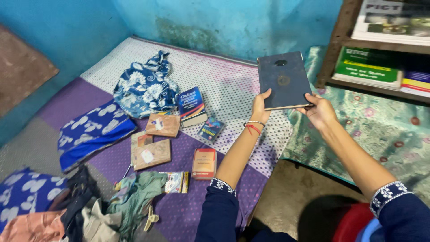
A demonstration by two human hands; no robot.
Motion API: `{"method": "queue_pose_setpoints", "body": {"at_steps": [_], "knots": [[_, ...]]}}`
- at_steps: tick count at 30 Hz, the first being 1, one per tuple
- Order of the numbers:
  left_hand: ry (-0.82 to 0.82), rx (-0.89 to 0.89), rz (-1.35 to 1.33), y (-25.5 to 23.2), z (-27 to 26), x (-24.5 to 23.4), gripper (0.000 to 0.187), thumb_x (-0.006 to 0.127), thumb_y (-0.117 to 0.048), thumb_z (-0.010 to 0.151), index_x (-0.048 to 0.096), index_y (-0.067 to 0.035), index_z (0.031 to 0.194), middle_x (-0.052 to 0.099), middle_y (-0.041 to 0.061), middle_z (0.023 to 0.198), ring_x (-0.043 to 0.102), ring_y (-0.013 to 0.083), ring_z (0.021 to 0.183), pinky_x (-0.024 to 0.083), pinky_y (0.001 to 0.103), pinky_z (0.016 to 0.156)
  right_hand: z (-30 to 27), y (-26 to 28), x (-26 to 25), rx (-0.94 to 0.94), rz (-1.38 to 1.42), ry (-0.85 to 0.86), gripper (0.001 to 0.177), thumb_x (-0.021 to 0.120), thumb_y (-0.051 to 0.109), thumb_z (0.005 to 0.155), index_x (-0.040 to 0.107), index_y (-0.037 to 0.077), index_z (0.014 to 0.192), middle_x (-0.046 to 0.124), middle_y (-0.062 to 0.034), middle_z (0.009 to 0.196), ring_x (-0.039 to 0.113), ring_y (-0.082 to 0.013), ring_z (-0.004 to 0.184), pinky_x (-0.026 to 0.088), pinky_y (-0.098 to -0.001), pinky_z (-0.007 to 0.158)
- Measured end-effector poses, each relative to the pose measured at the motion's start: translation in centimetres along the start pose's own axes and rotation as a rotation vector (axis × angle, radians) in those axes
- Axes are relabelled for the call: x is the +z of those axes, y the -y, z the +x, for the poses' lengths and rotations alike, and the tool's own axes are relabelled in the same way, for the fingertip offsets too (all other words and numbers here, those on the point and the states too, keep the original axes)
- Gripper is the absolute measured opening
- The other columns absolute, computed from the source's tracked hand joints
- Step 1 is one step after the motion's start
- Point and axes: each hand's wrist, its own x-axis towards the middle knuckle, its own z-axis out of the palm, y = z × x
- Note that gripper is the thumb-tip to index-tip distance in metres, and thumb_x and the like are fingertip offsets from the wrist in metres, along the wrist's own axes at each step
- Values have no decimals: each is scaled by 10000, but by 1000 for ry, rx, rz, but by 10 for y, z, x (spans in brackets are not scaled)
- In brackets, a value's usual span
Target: The person picks up books and folders from a bed, stacks them, and places them onto a metal shelf. They also handle and move various pieces of clothing scattered across the bed.
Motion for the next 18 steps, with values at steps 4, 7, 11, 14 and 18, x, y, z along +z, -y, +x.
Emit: {"method": "queue_pose_setpoints", "body": {"at_steps": [4, 7, 11, 14, 18], "knots": [[26, -54, 12, 25, 7, 26, 255, 651, -97, 954, 661, 19, 1181, 707, 122, 1126, 696, 260, 1005, 561, 396, 929, -15, 22, -16, -44, 5, -52, 296, 505, 70, 1026, 552, 5, 1310, 652, -105, 1298, 648, -247, 1213, 525, -486, 1074], [61, -80, 42, 42, 8, 45, 254, 649, -111, 958, 653, 3, 1185, 699, 116, 1118, 690, 256, 991, 554, 408, 903, -27, 40, -31, -69, -27, -91, 295, 500, 81, 1047, 543, -22, 1320, 654, -138, 1273, 647, -283, 1200, 520, -492, 1065], [92, -104, 57, 71, 18, 68, 251, 659, -103, 960, 660, 3, 1187, 702, 111, 1123, 689, 246, 995, 556, 393, 906, -42, 60, -48, -124, 80, -201, 147, 524, 16, 1043, 397, 16, 1117, 612, -123, 1265, 651, -294, 1245, 517, -541, 1061], [165, -142, 40, 92, 25, 85, 253, 667, -111, 947, 665, 4, 1173, 709, 111, 1117, 694, 249, 994, 561, 386, 906, -58, 78, -58, -140, 20, -184, 327, 479, 64, 1040, 515, -21, 1353, 628, -135, 1309, 639, -268, 1234, 528, -467, 1079], [152, -188, 94, 119, 27, 107, 256, 685, -129, 940, 659, 16, 1150, 712, 123, 1101, 695, 257, 987, 558, 388, 903, -77, 97, -73, -191, 7, -196, 352, 469, 61, 1037, 505, -21, 1378, 619, -141, 1326, 623, -265, 1244, 520, -462, 1083]]}}
